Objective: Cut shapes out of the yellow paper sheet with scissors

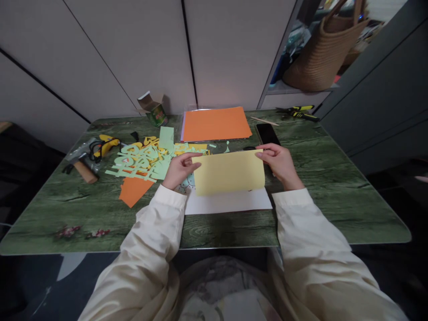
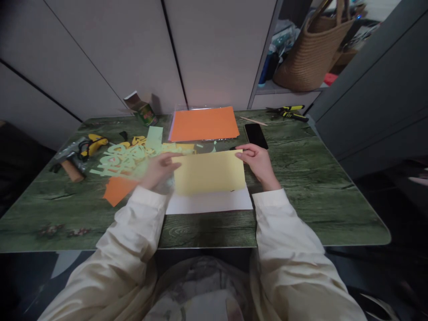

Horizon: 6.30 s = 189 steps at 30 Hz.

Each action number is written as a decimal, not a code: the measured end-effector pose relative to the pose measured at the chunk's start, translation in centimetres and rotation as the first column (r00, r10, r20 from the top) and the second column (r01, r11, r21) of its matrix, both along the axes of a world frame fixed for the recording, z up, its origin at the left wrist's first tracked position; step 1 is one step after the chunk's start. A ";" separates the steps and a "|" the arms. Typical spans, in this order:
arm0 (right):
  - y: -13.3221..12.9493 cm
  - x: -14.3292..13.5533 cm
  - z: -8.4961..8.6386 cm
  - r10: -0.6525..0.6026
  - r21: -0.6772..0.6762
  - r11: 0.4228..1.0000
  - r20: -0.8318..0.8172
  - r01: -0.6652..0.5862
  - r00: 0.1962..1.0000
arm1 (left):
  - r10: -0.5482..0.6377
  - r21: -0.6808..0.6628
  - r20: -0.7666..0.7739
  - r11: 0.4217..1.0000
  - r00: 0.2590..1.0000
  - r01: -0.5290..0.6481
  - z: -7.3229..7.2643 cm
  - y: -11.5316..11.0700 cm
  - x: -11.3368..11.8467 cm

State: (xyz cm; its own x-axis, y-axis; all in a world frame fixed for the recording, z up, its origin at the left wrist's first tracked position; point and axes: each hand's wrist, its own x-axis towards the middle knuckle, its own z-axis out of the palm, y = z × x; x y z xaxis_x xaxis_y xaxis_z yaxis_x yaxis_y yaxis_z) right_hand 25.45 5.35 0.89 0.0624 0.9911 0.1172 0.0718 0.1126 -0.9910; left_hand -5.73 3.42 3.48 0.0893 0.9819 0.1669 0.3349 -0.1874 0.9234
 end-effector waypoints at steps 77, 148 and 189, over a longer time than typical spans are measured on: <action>-0.1 -0.1 0.2 0.004 0.022 1.000 0.032 -0.005 0.999 | 0.035 0.014 -0.042 0.999 0.998 -0.035 0.2 -0.1 0.0; 0.6 0.5 -1.1 0.156 -0.043 0.987 0.096 -0.152 0.983 | -0.112 -0.081 -0.036 0.991 0.993 0.108 -1.6 1.2 -2.2; 0.7 0.4 -1.2 0.174 -0.034 0.985 0.132 -0.171 0.976 | -0.070 -0.104 0.002 0.992 0.998 0.070 -2.0 1.3 -2.0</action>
